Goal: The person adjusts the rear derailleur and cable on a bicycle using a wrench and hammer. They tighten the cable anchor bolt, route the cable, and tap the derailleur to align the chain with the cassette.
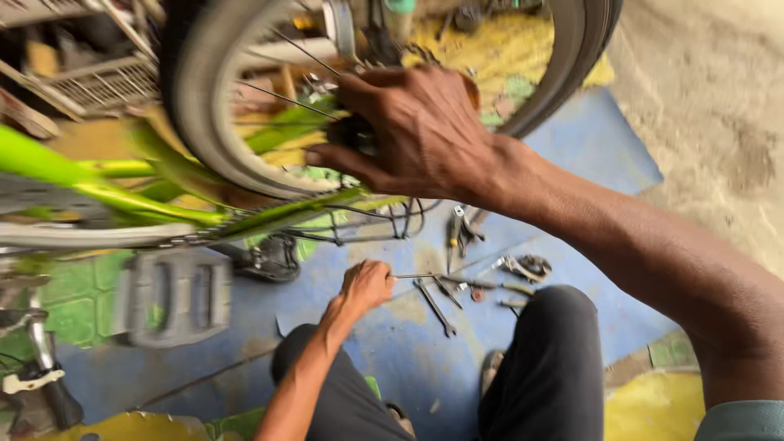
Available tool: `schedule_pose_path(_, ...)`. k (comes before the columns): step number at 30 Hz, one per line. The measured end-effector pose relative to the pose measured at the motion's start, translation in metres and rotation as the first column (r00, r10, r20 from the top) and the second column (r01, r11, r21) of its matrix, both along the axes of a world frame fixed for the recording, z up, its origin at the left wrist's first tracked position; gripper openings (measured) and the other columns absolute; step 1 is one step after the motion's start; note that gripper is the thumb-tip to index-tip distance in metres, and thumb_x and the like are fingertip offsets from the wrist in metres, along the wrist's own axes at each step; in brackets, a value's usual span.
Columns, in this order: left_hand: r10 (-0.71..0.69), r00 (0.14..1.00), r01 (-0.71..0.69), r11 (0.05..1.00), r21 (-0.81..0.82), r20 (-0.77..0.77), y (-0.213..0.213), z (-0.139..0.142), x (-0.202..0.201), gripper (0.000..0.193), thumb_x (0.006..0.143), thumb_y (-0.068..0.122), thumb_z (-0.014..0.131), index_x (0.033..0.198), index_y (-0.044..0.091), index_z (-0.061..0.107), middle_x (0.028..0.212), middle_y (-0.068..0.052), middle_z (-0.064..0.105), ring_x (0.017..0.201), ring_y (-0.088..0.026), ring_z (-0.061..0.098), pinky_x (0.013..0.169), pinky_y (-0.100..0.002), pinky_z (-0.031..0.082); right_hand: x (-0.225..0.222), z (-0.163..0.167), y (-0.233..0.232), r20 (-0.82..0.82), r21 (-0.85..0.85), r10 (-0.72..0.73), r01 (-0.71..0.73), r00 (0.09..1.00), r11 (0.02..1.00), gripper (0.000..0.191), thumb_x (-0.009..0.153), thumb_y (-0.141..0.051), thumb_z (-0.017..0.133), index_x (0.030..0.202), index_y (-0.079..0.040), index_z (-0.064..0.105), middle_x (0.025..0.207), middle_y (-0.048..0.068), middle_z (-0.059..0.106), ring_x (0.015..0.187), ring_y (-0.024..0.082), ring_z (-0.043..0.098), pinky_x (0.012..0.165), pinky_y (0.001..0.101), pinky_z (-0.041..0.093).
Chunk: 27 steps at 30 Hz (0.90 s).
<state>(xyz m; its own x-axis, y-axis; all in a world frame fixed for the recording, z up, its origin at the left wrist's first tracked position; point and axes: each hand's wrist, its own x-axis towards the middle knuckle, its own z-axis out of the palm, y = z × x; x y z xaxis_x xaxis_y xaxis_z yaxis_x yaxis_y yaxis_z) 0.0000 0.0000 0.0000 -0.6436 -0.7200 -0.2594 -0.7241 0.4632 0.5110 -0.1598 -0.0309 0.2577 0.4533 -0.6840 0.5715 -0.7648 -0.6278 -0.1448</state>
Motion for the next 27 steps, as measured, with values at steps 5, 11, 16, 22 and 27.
schedule_pose_path(5, -0.125, 0.91, 0.077, 0.988, 0.135, 0.395, -0.004, -0.026, -0.01, 0.018, 0.078, 0.01, 0.069, 0.092, 0.001, 0.077, 0.103, -0.025, 0.074, 0.098, -0.041, 0.073, 0.081, -0.049, 0.06, 0.006, 0.008, 0.009, -0.025, -0.162, 0.047, -0.05, 0.999, 0.986, 0.049, 0.108, -0.051, 0.068, 0.116, -0.003, 0.061, 0.093, 0.011, 0.065, 0.08, 0.032, 0.065, 0.075, 0.0442, 0.051)
schedule_pose_path(11, 0.085, 0.898, -0.187, 0.961, 0.202, 0.431, 0.014, -0.05, 0.002, 0.017, 0.082, 0.014, 0.072, 0.093, 0.001, 0.076, 0.104, -0.025, 0.074, 0.099, -0.042, 0.072, 0.084, -0.049, 0.059, -0.094, -0.045, 0.074, 0.335, -0.137, 0.037, 0.01, 0.941, 0.99, 0.03, 0.114, -0.018, 0.059, 0.134, 0.004, 0.054, 0.106, 0.018, 0.068, 0.091, 0.027, 0.069, 0.085, 0.0328, 0.054)
schedule_pose_path(16, 0.109, 0.931, -0.109, 0.994, -0.02, 0.349, 0.039, -0.068, 0.007, 0.022, 0.09, 0.028, 0.072, 0.092, 0.007, 0.078, 0.101, -0.019, 0.076, 0.099, -0.037, 0.073, 0.088, -0.05, 0.055, -0.149, -0.222, 0.086, 0.57, 0.248, -0.27, 0.151, 0.776, 0.957, 0.012, 0.101, 0.004, 0.054, 0.095, -0.002, 0.062, 0.085, 0.012, 0.069, 0.077, 0.018, 0.067, 0.074, 0.033, 0.054)
schedule_pose_path(22, 0.131, 0.914, -0.166, 0.984, 0.062, 0.384, 0.028, -0.049, -0.001, 0.054, 0.08, 0.041, 0.081, 0.122, 0.011, 0.066, 0.124, -0.019, 0.065, 0.121, -0.037, 0.058, 0.101, -0.048, 0.046, -0.153, -0.324, 0.099, -0.11, 0.56, -0.38, 0.373, 0.919, 0.74, 0.054, 0.083, -0.018, 0.07, 0.135, -0.013, 0.056, 0.136, 0.014, 0.058, 0.127, 0.036, 0.055, 0.101, 0.0479, 0.05)
schedule_pose_path(27, 0.103, 0.993, -0.094, 0.986, 0.138, -0.057, 0.032, 0.013, 0.006, 0.059, 0.087, 0.037, 0.076, 0.134, 0.005, 0.061, 0.135, -0.02, 0.063, 0.128, -0.037, 0.056, 0.107, -0.046, 0.044, -0.131, -0.316, 0.077, -0.546, 0.531, -0.395, 0.669, 0.739, 0.52, 0.097, 0.073, -0.01, 0.066, 0.156, -0.029, 0.019, 0.166, 0.004, 0.022, 0.156, 0.03, 0.019, 0.109, 0.0659, 0.034)
